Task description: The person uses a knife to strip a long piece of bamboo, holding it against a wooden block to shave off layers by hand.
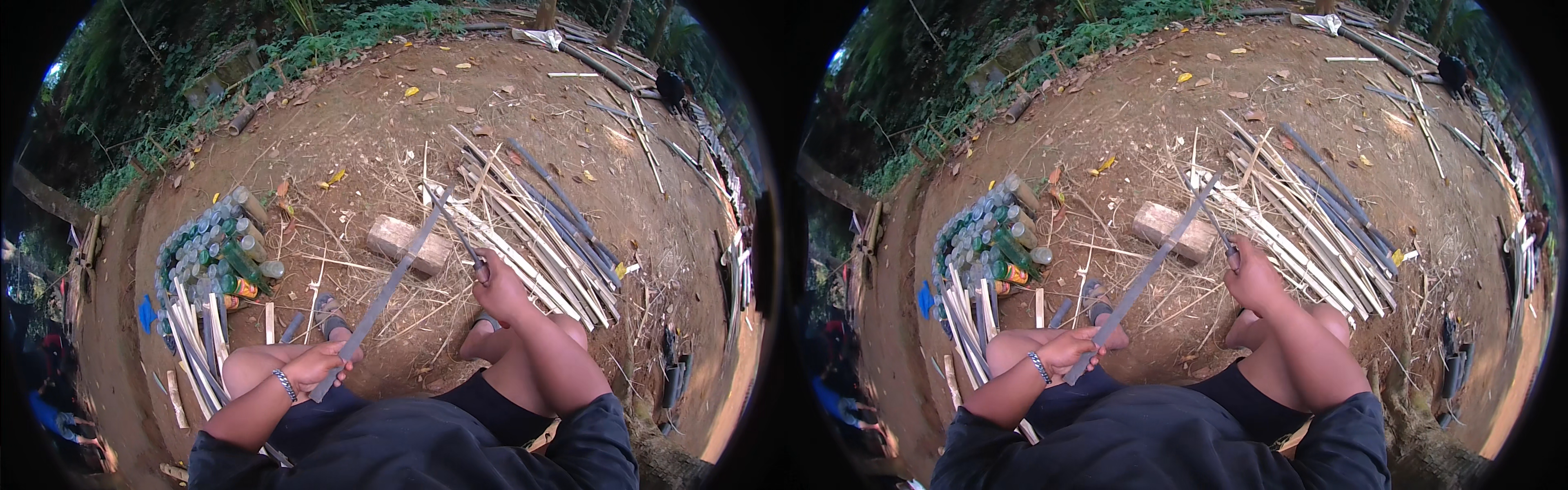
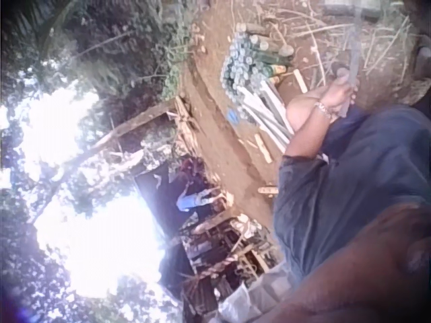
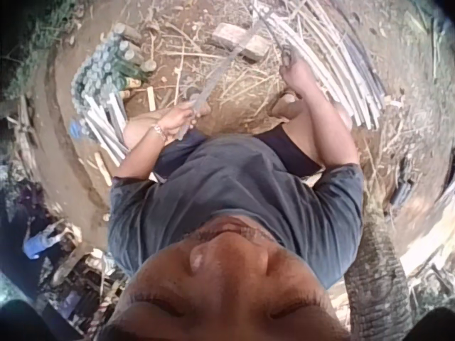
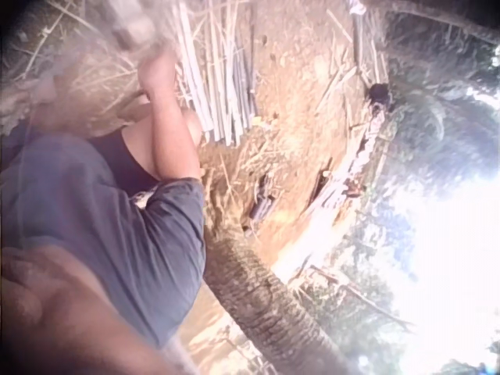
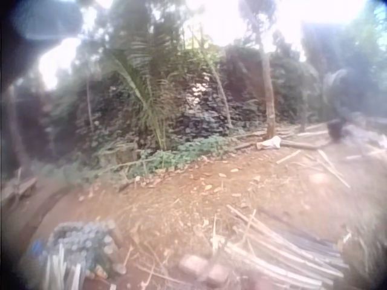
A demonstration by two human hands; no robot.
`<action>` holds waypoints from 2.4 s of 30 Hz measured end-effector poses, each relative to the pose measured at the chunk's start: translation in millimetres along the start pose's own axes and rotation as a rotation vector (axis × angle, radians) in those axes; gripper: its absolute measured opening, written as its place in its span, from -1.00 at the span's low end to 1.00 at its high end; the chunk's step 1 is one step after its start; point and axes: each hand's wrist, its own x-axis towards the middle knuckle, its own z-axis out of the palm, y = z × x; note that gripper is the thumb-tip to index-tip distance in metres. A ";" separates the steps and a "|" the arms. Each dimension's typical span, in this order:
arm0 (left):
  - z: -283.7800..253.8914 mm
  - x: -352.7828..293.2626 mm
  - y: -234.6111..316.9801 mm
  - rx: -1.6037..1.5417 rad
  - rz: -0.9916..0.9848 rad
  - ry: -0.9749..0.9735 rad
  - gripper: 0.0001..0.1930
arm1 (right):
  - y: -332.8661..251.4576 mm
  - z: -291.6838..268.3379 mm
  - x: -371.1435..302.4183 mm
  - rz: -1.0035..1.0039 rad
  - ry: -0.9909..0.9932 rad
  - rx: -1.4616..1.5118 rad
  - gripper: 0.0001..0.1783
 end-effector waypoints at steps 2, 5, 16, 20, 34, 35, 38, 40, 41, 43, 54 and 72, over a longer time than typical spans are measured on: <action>4.2 -5.2 2.4 -0.078 -0.018 -0.011 -0.63 | 2.7 10.0 -1.5 0.035 -0.102 0.010 -0.46; 16.0 -16.6 22.7 -0.108 -0.006 -0.025 -0.64 | 33.0 25.0 12.2 0.254 -0.430 -0.210 -0.58; 2.4 -0.7 -0.5 -0.267 -0.131 -0.027 -0.54 | -7.6 146.5 -16.1 -0.006 -0.522 -0.226 -0.76; 1.7 -0.3 1.0 -0.329 -0.158 -0.052 -0.54 | 14.4 133.2 20.9 0.003 -0.544 -0.347 -0.78; -2.6 3.2 -7.8 -0.468 -0.195 -0.118 -0.55 | 63.7 161.5 88.3 0.326 -0.337 -0.148 -0.75; -3.9 5.7 -8.7 -0.487 -0.189 -0.126 -0.55 | 49.9 152.1 80.4 0.124 -0.490 -0.301 -0.75; -6.5 10.4 -12.8 -0.430 -0.190 -0.096 -0.55 | 38.2 133.1 71.2 -0.008 -0.705 -0.421 -0.74; -4.1 8.4 -4.6 -0.425 -0.200 -0.117 -0.55 | 72.7 151.8 83.0 0.202 -0.472 -0.319 -0.72; -2.1 7.6 -3.7 -0.432 -0.201 -0.120 -0.56 | 70.5 149.6 87.3 0.248 -0.434 -0.288 -0.72; -0.9 9.1 -9.1 -0.401 -0.185 -0.107 -0.55 | 48.5 139.0 81.6 0.089 -0.601 -0.363 -0.70; 3.1 12.6 -8.6 -0.349 -0.175 -0.066 -0.55 | 69.0 153.7 95.2 0.250 -0.417 -0.171 -0.73; -3.0 8.6 -7.5 -0.573 -0.181 -0.214 -0.52 | 63.4 157.7 86.1 -0.075 -0.500 -0.263 -0.80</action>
